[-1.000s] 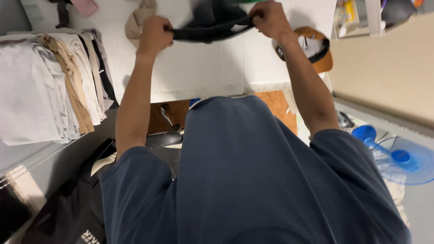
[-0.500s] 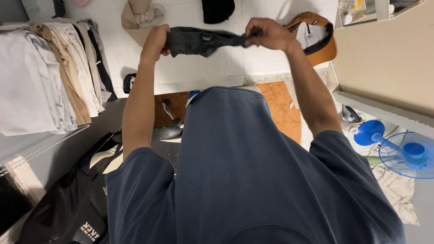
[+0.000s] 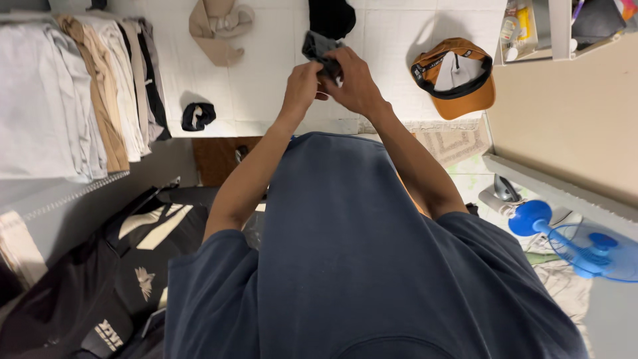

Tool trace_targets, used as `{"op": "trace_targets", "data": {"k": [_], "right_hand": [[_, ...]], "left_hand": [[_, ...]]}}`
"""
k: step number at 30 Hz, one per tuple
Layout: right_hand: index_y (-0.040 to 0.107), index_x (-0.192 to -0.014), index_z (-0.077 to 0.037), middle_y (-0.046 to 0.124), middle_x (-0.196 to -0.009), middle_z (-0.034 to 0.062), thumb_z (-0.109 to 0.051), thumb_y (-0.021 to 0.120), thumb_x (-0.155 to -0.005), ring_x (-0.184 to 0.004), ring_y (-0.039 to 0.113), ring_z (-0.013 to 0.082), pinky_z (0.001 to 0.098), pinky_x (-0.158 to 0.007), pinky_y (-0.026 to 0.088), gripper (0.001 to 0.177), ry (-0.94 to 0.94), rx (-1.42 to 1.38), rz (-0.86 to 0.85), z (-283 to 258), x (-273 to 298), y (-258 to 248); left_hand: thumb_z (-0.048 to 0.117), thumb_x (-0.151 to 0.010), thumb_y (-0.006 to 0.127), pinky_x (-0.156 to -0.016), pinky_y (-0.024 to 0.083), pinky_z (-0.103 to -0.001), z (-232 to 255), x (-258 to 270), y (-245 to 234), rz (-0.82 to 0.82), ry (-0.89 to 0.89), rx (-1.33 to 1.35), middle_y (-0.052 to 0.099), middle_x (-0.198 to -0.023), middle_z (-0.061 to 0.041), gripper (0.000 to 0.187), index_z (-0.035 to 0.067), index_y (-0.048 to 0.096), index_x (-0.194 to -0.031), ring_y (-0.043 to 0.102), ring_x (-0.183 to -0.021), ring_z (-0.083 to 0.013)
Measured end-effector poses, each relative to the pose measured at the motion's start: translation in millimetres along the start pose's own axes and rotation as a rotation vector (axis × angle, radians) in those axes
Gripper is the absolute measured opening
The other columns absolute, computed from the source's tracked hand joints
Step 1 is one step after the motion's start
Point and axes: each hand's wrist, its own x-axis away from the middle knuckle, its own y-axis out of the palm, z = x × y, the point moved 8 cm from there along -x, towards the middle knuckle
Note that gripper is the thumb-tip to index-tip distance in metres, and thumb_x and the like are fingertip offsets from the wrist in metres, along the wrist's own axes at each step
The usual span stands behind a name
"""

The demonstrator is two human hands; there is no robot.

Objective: The person folds various items by hand on a table, including a black bandana, socks, and a long tan strap. They pick up each item, spread it flat, fold it into a smaller shape, and place it on a stack.

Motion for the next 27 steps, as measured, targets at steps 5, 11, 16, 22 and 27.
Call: {"op": "trace_targets", "data": {"k": [5, 11, 16, 22, 27], "right_hand": [[0.063, -0.118, 0.001, 0.068, -0.103, 0.017, 0.001, 0.076, -0.09, -0.087, 0.069, 0.0306, 0.0378, -0.073, 0.055, 0.031, 0.044, 0.093, -0.005, -4.3, -4.5, -13.7], [0.071, -0.122, -0.006, 0.073, -0.108, 0.0122, 0.005, 0.078, -0.09, -0.099, 0.069, 0.0304, 0.0416, -0.086, 0.056, 0.035, -0.155, 0.085, -0.1, 28.8, -21.2, -31.5], [0.069, -0.13, -0.007, 0.07, -0.13, 0.0138, 0.006, 0.079, -0.097, -0.126, 0.06, 0.0351, 0.046, -0.104, 0.051, 0.037, -0.204, 0.218, -0.003, 32.6, -35.3, -63.9], [0.069, -0.131, -0.01, 0.065, -0.145, 0.007, 0.007, 0.077, -0.089, -0.144, 0.051, 0.0314, 0.0423, -0.119, 0.046, 0.046, -0.156, 0.235, -0.026, 52.2, 6.8, -41.6], [0.069, -0.129, -0.01, 0.066, -0.141, 0.008, 0.006, 0.075, -0.087, -0.133, 0.058, 0.0271, 0.0424, -0.113, 0.048, 0.046, 0.024, 0.193, -0.16, 100.4, 56.1, 20.9]], "left_hand": [[0.035, -0.101, 0.049, -0.079, 0.06, -0.031, 24.6, -4.1, 0.4, -0.124, 0.127, -0.43, 0.079, -0.11, -0.008, 0.044, 0.0, 0.074, -0.114, 0.076, -0.089, -0.0177], [0.026, -0.061, 0.088, -0.089, 0.051, -0.044, 116.0, 38.5, -17.5, 0.164, 1.056, -0.906, 0.067, -0.12, -0.027, 0.081, -0.007, 0.062, -0.13, 0.064, -0.107, -0.0423], [0.004, -0.094, 0.076, -0.102, 0.057, -0.037, 95.8, -25.2, -5.9, -0.119, 0.697, -0.758, 0.074, -0.126, -0.006, 0.037, 0.013, 0.071, -0.13, 0.069, -0.117, -0.0272], [-0.004, -0.085, 0.077, -0.103, 0.049, -0.044, 77.4, -1.5, -12.7, 0.072, 1.089, -0.946, 0.071, -0.13, -0.007, 0.045, 0.011, 0.073, -0.127, 0.06, -0.122, -0.0292], [-0.006, -0.081, 0.072, -0.101, 0.053, -0.041, -17.0, -14.5, -24.0, -0.086, 0.859, -0.966, 0.073, -0.124, -0.012, 0.044, 0.009, 0.071, -0.123, 0.067, -0.112, -0.0327]]}}
